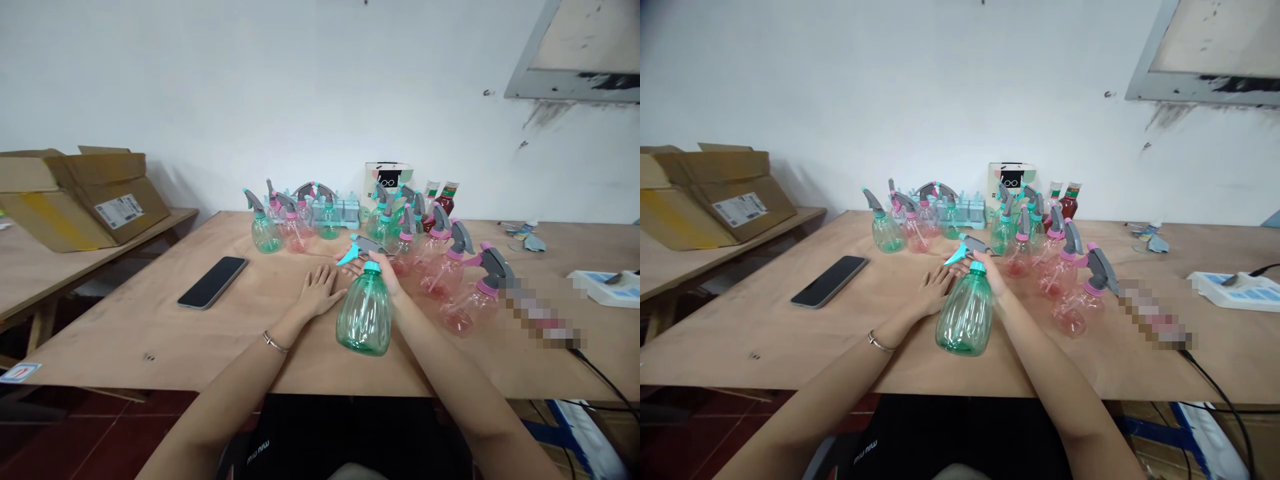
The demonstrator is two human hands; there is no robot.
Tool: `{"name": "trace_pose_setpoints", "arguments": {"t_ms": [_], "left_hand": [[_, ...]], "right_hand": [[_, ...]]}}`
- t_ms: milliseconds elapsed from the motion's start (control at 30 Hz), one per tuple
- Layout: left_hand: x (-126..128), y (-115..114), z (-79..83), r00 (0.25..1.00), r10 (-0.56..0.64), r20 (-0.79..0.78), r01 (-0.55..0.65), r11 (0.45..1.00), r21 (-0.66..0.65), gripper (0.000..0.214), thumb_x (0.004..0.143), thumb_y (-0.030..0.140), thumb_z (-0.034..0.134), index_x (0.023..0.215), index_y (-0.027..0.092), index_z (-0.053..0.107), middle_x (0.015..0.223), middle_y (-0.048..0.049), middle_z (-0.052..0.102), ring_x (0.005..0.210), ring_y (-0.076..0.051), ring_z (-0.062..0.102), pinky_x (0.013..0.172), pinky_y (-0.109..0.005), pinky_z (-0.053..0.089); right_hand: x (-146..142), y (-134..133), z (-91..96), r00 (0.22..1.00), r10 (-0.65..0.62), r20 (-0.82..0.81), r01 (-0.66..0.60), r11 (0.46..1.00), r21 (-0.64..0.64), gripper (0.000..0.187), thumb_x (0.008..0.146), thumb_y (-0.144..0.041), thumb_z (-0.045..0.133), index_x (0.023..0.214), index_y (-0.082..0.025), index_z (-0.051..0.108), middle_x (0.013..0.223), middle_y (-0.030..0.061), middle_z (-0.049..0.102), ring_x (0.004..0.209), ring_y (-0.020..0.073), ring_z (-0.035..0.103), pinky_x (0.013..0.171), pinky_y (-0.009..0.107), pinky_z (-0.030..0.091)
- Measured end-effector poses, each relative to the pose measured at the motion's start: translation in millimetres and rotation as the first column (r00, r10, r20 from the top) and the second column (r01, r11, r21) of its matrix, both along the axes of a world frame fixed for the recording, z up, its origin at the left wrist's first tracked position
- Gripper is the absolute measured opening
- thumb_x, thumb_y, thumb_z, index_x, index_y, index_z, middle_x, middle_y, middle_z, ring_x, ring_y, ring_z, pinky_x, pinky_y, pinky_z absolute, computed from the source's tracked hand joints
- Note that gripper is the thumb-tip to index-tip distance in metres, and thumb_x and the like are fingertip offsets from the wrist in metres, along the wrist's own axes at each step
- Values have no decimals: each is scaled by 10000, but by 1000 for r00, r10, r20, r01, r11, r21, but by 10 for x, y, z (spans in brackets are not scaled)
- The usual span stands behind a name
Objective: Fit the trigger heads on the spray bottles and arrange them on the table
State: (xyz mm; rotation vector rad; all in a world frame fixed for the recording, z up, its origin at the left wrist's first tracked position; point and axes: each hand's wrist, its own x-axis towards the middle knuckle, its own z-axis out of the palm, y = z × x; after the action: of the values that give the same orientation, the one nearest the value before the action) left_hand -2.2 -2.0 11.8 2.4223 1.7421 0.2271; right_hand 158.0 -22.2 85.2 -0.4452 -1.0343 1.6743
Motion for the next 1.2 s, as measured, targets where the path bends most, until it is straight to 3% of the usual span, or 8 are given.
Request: {"name": "trace_pose_setpoints", "arguments": {"t_ms": [267, 567, 800, 1000, 1200], "left_hand": [[-12, 1, 7, 1000, -1, 16, 1, 1000, 3, 716, 945, 600, 280, 1524, 180, 246, 1607, -111, 131, 1495, -282, 58, 1180, -550, 71], [-34, 30, -55, 997, -31, 72, 28, 999, 39, 727, 931, 613, 341, 1510, 178, 283, 1591, -132, 199, 1488, -309, 99, 1169, -574, 74], [-34, 13, -30, 997, -37, 72, 35, 999, 27, 732, 936, 615, 330, 1520, 181, 252, 1591, -137, 194, 1487, -312, 100, 1167, -574, 77], [-34, 22, -33, 998, -27, 62, 25, 999, 32, 738, 931, 627, 337, 1512, 176, 273, 1595, -136, 177, 1488, -308, 98, 1170, -561, 76], [-42, 27, -53, 995, -41, 93, 39, 999, 30, 722, 926, 642, 328, 1502, 208, 292, 1589, -125, 222, 1487, -313, 104, 1167, -577, 70]], "right_hand": [[46, 0, -53, 998, -49, 25, 48, 998, 45, 374, 745, -499, 595, 958, -193, 619, 826, 60, 719, 879, 247, 689, 750, 367, 577], [46, -55, -84, 986, -110, 126, 98, 990, 99, 409, 751, -548, 545, 938, -194, 631, 830, 71, 708, 936, 259, 678, 786, 394, 567], [77, -69, -46, 995, -36, 88, 28, 996, 86, 393, 717, -563, 552, 884, -214, 621, 817, 71, 712, 977, 268, 668, 822, 408, 559], [105, -106, -75, 995, -61, 73, 52, 991, 121, 357, 753, -517, 545, 898, -201, 625, 755, 56, 693, 942, 257, 670, 825, 411, 557], [49, -90, -106, 994, -41, 98, 28, 991, 127, 395, 736, -532, 534, 941, -207, 625, 876, 78, 718, 988, 264, 665, 811, 408, 559]]}}
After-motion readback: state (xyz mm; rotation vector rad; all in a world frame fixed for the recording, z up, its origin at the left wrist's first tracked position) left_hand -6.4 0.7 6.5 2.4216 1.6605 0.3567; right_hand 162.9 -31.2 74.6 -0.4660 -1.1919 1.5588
